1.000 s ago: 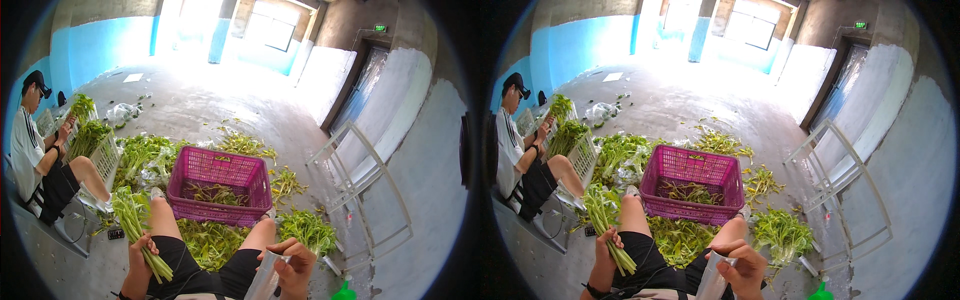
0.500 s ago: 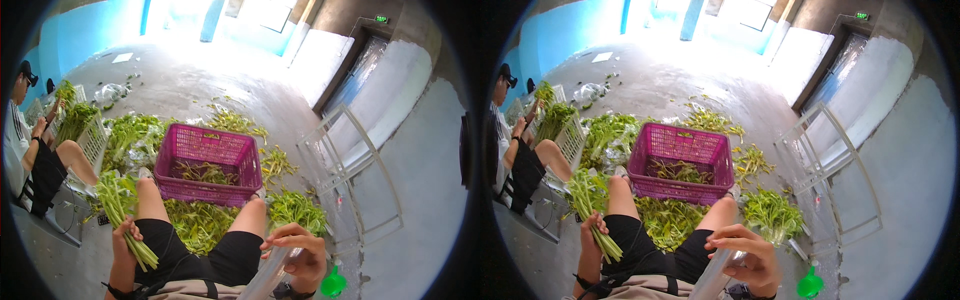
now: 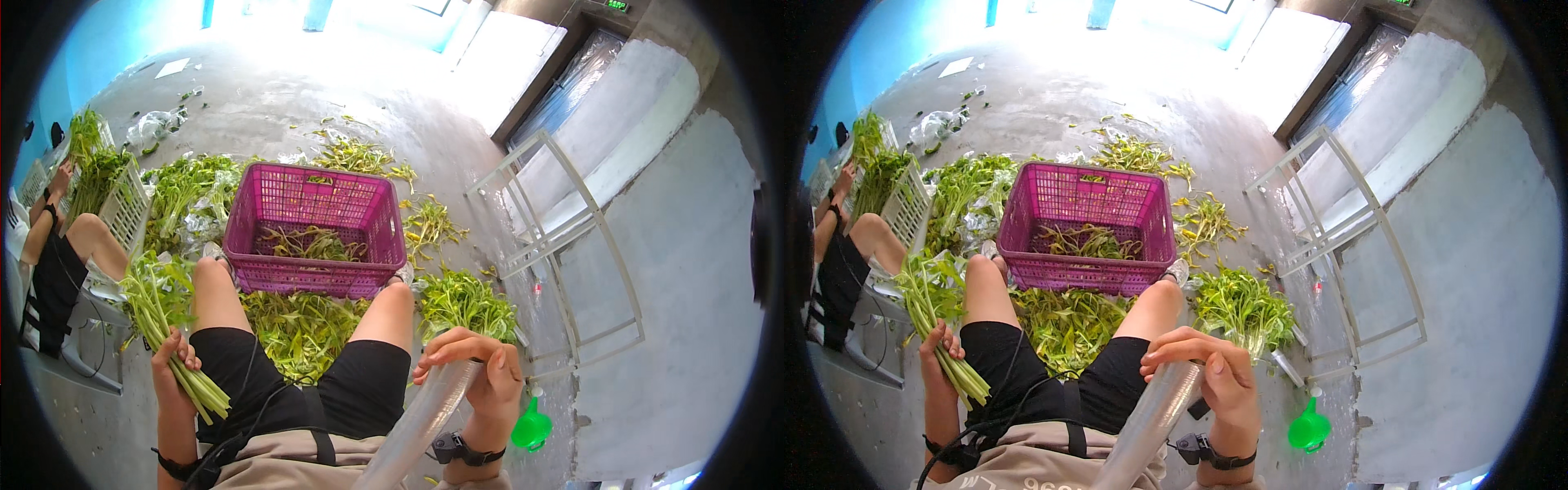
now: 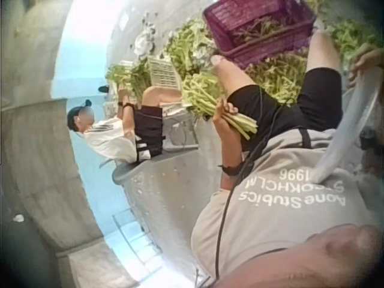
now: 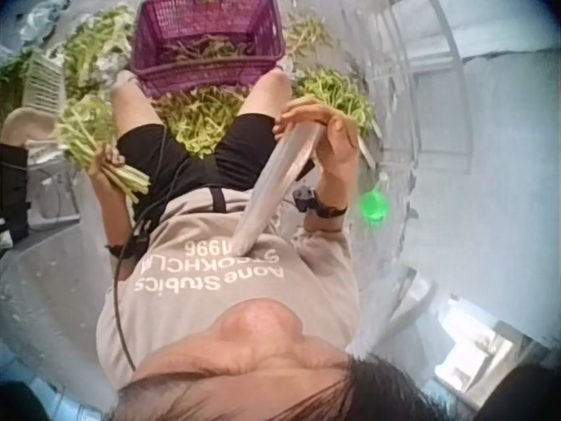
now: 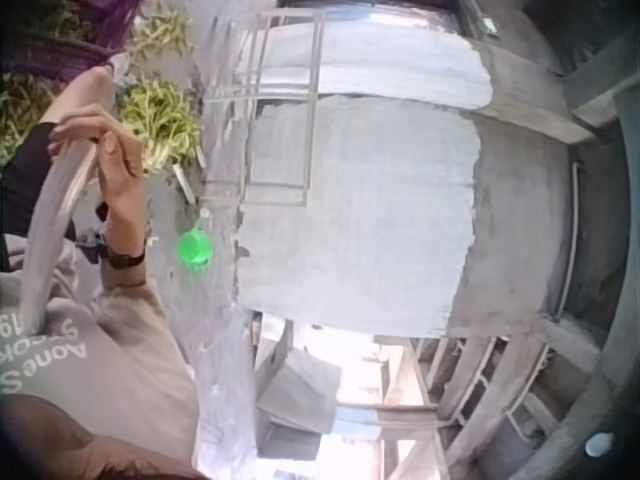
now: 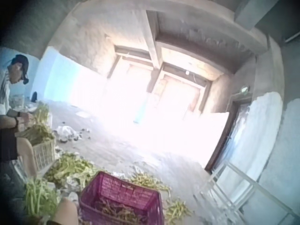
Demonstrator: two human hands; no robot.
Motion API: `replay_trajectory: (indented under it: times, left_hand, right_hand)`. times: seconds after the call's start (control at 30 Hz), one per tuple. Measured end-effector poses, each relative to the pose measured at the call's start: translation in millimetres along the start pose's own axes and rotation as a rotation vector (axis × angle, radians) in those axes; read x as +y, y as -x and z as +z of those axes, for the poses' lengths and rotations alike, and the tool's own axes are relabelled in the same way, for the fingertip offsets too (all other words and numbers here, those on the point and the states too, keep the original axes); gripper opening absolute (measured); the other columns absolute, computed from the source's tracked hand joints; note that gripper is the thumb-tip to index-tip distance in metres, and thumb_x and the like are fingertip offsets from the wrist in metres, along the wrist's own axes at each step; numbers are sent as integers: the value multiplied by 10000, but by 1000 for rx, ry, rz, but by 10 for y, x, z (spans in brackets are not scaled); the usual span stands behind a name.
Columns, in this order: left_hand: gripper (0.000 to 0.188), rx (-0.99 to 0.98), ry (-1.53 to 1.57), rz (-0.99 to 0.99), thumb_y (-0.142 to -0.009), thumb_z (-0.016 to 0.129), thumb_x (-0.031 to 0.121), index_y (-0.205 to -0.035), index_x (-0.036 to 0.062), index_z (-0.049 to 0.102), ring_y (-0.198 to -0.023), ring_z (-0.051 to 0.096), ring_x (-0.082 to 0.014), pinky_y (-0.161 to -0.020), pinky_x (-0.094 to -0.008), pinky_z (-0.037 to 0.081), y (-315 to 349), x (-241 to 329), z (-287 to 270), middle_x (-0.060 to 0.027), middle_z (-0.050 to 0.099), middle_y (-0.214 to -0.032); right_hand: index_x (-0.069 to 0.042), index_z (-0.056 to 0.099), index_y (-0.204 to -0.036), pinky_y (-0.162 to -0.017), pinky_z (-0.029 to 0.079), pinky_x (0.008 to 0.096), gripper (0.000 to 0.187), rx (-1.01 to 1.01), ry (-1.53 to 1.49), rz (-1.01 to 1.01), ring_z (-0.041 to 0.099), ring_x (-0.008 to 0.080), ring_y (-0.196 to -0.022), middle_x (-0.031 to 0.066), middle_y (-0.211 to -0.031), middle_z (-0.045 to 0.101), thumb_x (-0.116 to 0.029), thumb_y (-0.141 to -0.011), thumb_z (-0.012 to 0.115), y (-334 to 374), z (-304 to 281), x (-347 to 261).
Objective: The person sorts through a pile of water spinach, gathers a bundle, and wraps it with plastic film using their leg for support before tearing the film.
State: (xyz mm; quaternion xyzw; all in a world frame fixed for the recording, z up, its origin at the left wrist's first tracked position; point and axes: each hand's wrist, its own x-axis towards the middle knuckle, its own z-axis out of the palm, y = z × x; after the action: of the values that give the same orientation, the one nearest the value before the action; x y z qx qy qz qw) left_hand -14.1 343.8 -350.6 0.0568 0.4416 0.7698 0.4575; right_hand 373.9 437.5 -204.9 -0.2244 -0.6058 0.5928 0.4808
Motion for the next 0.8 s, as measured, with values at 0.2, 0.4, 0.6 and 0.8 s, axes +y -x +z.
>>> replay_trajectory:
  times: [0.2, 0.4, 0.6, 0.8]
  left_hand:
    - [160, -56, -2, -3, -950, 662, 178, -1025, 95, 549, -519, 487, -75, -512, -233, 460, 39, 2, -117, 28, 449, -647]
    - [190, -28, -11, 8, -952, 669, 194, -1050, 77, 556, -517, 482, -70, -517, -230, 464, -27, 33, -143, 31, 429, -647]
    - [217, -32, -24, 34, -961, 661, 188, -1101, 58, 558, -516, 478, -66, -517, -221, 461, -54, 49, -193, 31, 417, -649]
    - [234, -15, -31, 18, -963, 660, 192, -1114, 53, 549, -527, 473, -65, -527, -219, 456, -8, 45, -176, 29, 416, -655]
  right_hand:
    - [131, 666, -1101, -800, 587, 424, 310, -48, 84, 57, 696, 320, -939, 248, -1045, 641, 14, -815, 639, 77, 4, -119]
    - [78, 689, -1028, -801, 572, 374, 237, 1, 71, -20, 691, 263, -823, 196, -904, 663, 60, -795, 649, 61, -33, -30]
    - [100, 670, -1046, -770, 578, 400, 320, 30, 154, 54, 696, 314, -889, 239, -966, 670, -193, -966, 570, -3, -3, -50]
    - [78, 698, -1059, -917, 505, 381, 382, -15, 361, 31, 688, 310, -978, 259, -1030, 704, -116, -730, 710, 10, 54, -207]
